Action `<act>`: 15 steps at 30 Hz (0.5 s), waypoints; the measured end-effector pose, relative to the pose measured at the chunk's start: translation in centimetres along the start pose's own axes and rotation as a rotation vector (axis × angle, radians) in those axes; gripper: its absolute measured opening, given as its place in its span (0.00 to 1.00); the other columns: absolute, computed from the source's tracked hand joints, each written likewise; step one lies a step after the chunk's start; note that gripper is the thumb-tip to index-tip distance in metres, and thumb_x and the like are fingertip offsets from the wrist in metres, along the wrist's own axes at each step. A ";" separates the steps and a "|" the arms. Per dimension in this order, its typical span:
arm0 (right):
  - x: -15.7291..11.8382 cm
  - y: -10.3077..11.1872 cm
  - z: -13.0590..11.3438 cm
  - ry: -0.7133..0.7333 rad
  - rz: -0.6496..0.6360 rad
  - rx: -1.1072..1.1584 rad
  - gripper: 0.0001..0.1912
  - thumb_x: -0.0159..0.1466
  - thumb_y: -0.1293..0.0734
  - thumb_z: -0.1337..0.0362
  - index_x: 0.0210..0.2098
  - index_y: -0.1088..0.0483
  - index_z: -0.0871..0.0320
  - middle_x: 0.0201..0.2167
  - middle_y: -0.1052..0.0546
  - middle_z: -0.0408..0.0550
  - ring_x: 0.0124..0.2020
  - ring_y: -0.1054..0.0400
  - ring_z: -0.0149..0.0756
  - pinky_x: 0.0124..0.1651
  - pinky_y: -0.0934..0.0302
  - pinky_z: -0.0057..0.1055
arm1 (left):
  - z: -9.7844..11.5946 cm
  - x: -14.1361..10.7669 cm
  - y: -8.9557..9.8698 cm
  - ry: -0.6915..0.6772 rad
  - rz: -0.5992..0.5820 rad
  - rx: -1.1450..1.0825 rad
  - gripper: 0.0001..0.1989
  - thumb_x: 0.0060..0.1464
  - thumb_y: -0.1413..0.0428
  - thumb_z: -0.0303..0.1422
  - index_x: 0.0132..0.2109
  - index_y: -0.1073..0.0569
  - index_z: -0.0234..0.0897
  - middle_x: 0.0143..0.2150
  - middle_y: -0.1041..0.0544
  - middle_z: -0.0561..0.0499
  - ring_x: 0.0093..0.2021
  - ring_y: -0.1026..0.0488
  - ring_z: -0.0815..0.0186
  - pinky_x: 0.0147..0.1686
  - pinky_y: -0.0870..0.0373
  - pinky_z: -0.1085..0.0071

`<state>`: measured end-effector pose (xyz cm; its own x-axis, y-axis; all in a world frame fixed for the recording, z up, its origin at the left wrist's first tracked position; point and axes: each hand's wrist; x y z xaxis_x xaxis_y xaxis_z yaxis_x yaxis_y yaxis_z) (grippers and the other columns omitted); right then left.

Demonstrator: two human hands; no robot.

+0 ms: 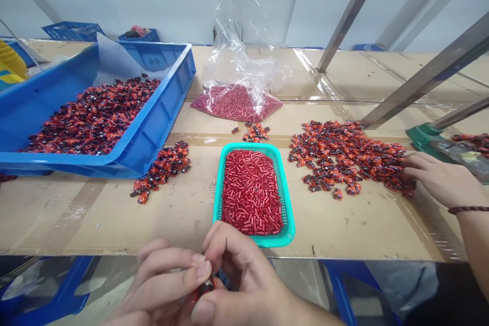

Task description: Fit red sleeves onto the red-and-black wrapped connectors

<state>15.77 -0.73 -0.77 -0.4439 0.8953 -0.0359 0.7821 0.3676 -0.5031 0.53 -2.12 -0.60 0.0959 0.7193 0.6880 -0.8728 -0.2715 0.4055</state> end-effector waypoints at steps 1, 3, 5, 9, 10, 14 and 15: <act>-0.1 -0.2 0.0 -0.008 0.014 0.005 0.29 0.54 0.22 0.40 0.31 0.39 0.53 0.32 0.36 0.40 0.29 0.45 0.30 0.32 0.47 0.28 | -0.1 0.2 -0.1 -0.015 -0.003 0.031 0.09 0.72 0.46 0.34 0.45 0.21 0.45 0.27 0.14 0.56 0.26 0.18 0.62 0.39 0.28 0.57; -0.1 -0.7 0.3 -0.006 0.039 0.016 0.29 0.54 0.23 0.40 0.31 0.40 0.52 0.31 0.37 0.41 0.29 0.45 0.31 0.32 0.47 0.28 | -0.5 0.5 -0.4 -0.050 0.014 0.067 0.09 0.72 0.46 0.33 0.43 0.22 0.44 0.27 0.14 0.57 0.25 0.19 0.65 0.40 0.30 0.59; -0.1 -1.0 0.7 0.009 0.076 0.033 0.28 0.55 0.24 0.40 0.31 0.40 0.52 0.31 0.38 0.40 0.29 0.46 0.31 0.32 0.47 0.28 | -0.7 0.8 -0.5 -0.074 0.042 0.068 0.06 0.71 0.44 0.32 0.42 0.23 0.44 0.28 0.14 0.59 0.25 0.19 0.67 0.39 0.31 0.61; 0.1 -0.8 1.7 0.063 0.153 0.002 0.26 0.57 0.26 0.40 0.32 0.38 0.52 0.31 0.38 0.41 0.31 0.45 0.33 0.34 0.43 0.28 | -0.7 1.1 -0.8 -0.085 -0.030 0.031 0.09 0.67 0.41 0.26 0.37 0.28 0.42 0.32 0.13 0.58 0.32 0.17 0.70 0.46 0.30 0.66; 0.0 -0.3 1.7 0.099 0.160 -0.046 0.24 0.60 0.27 0.40 0.33 0.36 0.52 0.31 0.37 0.41 0.31 0.43 0.34 0.34 0.41 0.28 | -0.6 1.2 -1.0 -0.086 -0.054 -0.002 0.12 0.67 0.41 0.25 0.35 0.31 0.42 0.35 0.13 0.56 0.37 0.16 0.69 0.48 0.29 0.66; -1.1 4.0 0.3 0.298 0.272 -0.543 0.15 0.70 0.33 0.46 0.40 0.27 0.50 0.36 0.27 0.47 0.34 0.31 0.38 0.36 0.34 0.31 | -2.3 1.4 -0.7 -0.142 -0.090 0.073 0.07 0.67 0.40 0.29 0.43 0.33 0.42 0.48 0.14 0.44 0.50 0.17 0.62 0.50 0.23 0.63; -1.4 5.9 -0.4 0.323 0.366 -0.748 0.13 0.71 0.34 0.48 0.41 0.26 0.50 0.39 0.25 0.48 0.35 0.29 0.40 0.37 0.33 0.33 | -3.4 1.3 -0.2 -0.125 -0.101 0.191 0.06 0.67 0.40 0.31 0.45 0.32 0.41 0.49 0.15 0.42 0.51 0.18 0.60 0.51 0.23 0.61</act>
<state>21.17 0.23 -3.32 -0.0541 0.9745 0.2179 0.9814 0.0116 0.1917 -0.83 1.03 -1.82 0.2465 0.6674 0.7027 -0.7508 -0.3270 0.5739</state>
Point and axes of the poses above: each hand's wrist, its own x-axis towards the middle knuckle, its own y-axis out of the back of the hand, z = x × y
